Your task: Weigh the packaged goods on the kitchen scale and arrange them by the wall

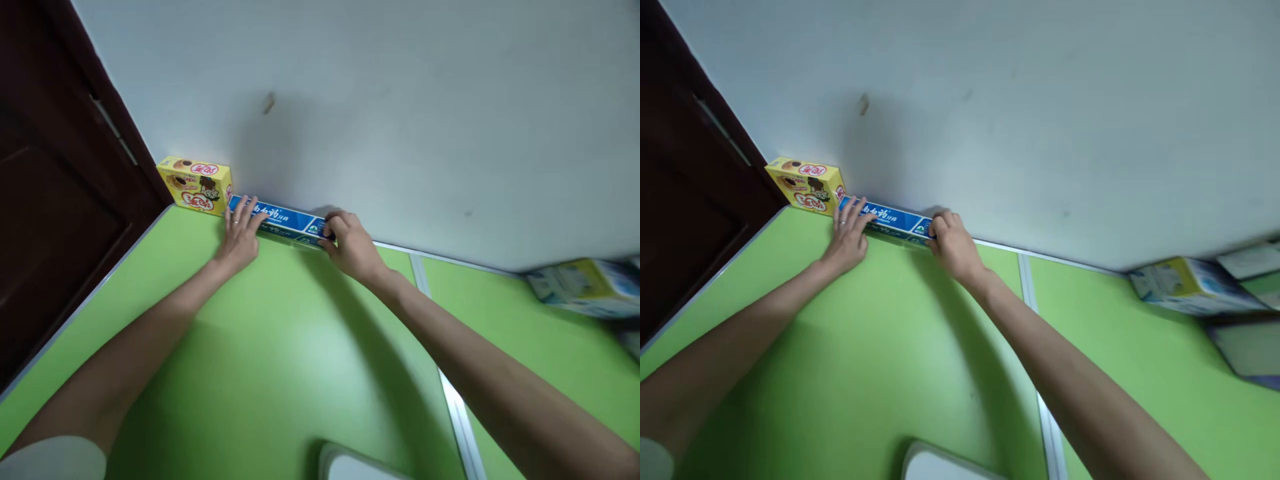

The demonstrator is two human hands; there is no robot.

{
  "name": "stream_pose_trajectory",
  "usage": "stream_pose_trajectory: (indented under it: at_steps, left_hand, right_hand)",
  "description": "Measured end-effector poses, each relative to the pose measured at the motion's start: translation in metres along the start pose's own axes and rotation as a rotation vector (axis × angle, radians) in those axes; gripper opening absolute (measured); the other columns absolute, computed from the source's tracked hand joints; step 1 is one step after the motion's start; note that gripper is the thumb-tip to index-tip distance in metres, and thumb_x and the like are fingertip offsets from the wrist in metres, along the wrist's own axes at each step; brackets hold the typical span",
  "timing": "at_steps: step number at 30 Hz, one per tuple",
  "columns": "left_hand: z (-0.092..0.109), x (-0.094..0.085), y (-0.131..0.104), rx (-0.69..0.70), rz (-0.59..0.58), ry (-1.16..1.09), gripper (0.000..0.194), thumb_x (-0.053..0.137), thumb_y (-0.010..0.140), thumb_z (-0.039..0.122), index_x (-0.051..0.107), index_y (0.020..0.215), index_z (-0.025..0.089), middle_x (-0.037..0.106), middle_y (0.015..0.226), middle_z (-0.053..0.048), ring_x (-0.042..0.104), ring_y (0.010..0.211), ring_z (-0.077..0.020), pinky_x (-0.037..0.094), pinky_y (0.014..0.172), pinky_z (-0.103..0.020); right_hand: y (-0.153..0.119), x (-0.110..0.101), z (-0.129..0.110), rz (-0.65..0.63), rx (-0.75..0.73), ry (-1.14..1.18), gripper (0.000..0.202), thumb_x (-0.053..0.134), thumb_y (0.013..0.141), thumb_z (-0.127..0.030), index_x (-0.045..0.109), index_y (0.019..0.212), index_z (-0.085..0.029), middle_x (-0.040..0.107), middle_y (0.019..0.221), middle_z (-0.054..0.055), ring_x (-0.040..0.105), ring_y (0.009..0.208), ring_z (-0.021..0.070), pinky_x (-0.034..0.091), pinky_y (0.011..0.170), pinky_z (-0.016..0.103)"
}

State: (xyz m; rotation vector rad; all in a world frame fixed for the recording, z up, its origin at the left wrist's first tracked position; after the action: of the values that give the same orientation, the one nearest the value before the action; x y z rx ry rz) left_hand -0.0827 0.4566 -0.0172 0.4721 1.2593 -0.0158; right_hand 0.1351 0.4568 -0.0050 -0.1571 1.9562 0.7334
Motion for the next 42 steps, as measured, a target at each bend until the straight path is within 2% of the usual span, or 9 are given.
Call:
stream_pose_trajectory:
  at_steps: [3, 6, 9, 14, 17, 26, 29, 32, 42]
  left_hand:
    - [-0.009, -0.026, -0.010, -0.016, -0.085, -0.035, 0.060, 0.052, 0.085, 0.019, 0.035, 0.143, 0.016, 0.040, 0.149, -0.016, 0.029, 0.141, -0.0328, 0.013, 0.115, -0.060]
    - [0.003, -0.053, -0.039, 0.159, -0.212, -0.099, 0.044, 0.055, 0.085, 0.030, 0.054, 0.126, 0.016, 0.060, 0.121, -0.013, 0.049, 0.122, -0.0307, 0.036, 0.106, -0.051]
    - [0.036, -0.083, -0.084, 0.274, -0.234, -0.184, 0.025, 0.051, 0.088, 0.035, 0.065, 0.100, 0.018, 0.060, 0.107, -0.009, 0.053, 0.112, -0.0264, 0.044, 0.099, -0.044]
    - [0.098, -0.108, -0.157, 0.216, -0.572, -0.232, 0.069, 0.071, 0.075, 0.044, 0.042, 0.135, 0.027, 0.051, 0.136, -0.008, 0.054, 0.117, -0.0287, 0.049, 0.091, -0.041]
    - [0.124, -0.122, -0.182, 0.212, -0.665, -0.281, 0.044, 0.067, 0.080, 0.040, 0.052, 0.118, 0.026, 0.063, 0.113, -0.004, 0.063, 0.095, -0.0220, 0.051, 0.077, -0.032]
    - [0.149, -0.107, -0.224, 0.204, -0.723, -0.304, 0.037, 0.067, 0.079, 0.036, 0.056, 0.112, 0.025, 0.065, 0.111, -0.006, 0.064, 0.100, -0.0252, 0.053, 0.081, -0.036]
    - [0.133, -0.099, -0.228, 0.129, -0.680, -0.263, 0.077, 0.073, 0.072, 0.037, 0.039, 0.139, 0.028, 0.054, 0.136, -0.011, 0.060, 0.117, -0.0315, 0.053, 0.092, -0.042]
    - [0.110, -0.102, -0.228, 0.088, -0.588, -0.228, 0.113, 0.079, 0.062, 0.035, 0.010, 0.152, 0.032, 0.037, 0.152, -0.014, 0.050, 0.128, -0.0373, 0.050, 0.099, -0.047]
    - [0.088, -0.123, -0.238, 0.039, -0.544, -0.314, 0.071, 0.068, 0.075, 0.040, 0.042, 0.141, 0.033, 0.066, 0.124, -0.006, 0.064, 0.113, -0.0264, 0.051, 0.097, -0.038]
  right_hand:
    - [-0.037, -0.030, -0.011, -0.014, 0.017, 0.065, 0.015, 0.055, 0.078, -0.015, 0.042, 0.077, -0.023, 0.059, 0.105, 0.014, 0.054, 0.094, 0.0282, 0.049, 0.079, 0.044]
    - [-0.095, -0.069, -0.032, -0.035, 0.038, 0.112, 0.015, 0.053, 0.083, -0.016, 0.041, 0.077, -0.023, 0.058, 0.109, 0.014, 0.056, 0.100, 0.0284, 0.050, 0.079, 0.042]
    - [-0.154, -0.111, -0.062, -0.080, 0.041, 0.125, 0.016, 0.052, 0.087, -0.015, 0.041, 0.079, -0.024, 0.057, 0.109, 0.013, 0.057, 0.104, 0.0269, 0.050, 0.079, 0.040]
    - [-0.232, -0.166, -0.111, -0.136, 0.037, 0.133, 0.018, 0.049, 0.088, -0.008, 0.040, 0.084, -0.024, 0.053, 0.115, 0.011, 0.057, 0.103, 0.0217, 0.049, 0.078, 0.034]
    - [-0.261, -0.186, -0.127, -0.139, 0.057, 0.144, 0.019, 0.049, 0.088, -0.007, 0.039, 0.084, -0.024, 0.052, 0.115, 0.011, 0.057, 0.101, 0.0200, 0.050, 0.077, 0.032]
    - [-0.311, -0.178, -0.138, -0.137, 0.202, 0.283, 0.019, 0.046, 0.088, -0.007, 0.040, 0.084, -0.024, 0.057, 0.113, 0.010, 0.058, 0.107, 0.0201, 0.054, 0.081, 0.035]
    - [-0.316, -0.176, -0.135, -0.196, 0.245, 0.326, 0.015, 0.054, 0.089, -0.018, 0.047, 0.101, -0.023, 0.053, 0.126, 0.014, 0.055, 0.117, 0.0242, 0.053, 0.090, 0.041]
    - [-0.322, -0.186, -0.123, -0.201, 0.334, 0.354, 0.053, 0.061, 0.087, -0.035, 0.037, 0.133, -0.024, 0.040, 0.143, 0.017, 0.045, 0.130, 0.0290, 0.048, 0.099, 0.049]
    - [-0.346, -0.181, -0.107, -0.155, 0.630, 0.653, 0.047, 0.056, 0.089, -0.039, 0.040, 0.132, -0.027, 0.055, 0.123, 0.012, 0.063, 0.088, 0.0181, 0.056, 0.081, 0.041]
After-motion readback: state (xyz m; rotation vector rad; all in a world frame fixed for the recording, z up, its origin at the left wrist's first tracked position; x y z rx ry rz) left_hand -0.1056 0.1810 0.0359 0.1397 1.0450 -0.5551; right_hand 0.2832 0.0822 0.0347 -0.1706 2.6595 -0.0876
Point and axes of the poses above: each hand's wrist, its own y-axis towards the middle knuckle, its own x-axis out of the palm, z = x × y, the point moved 5 cm from there along y, towards the middle knuckle
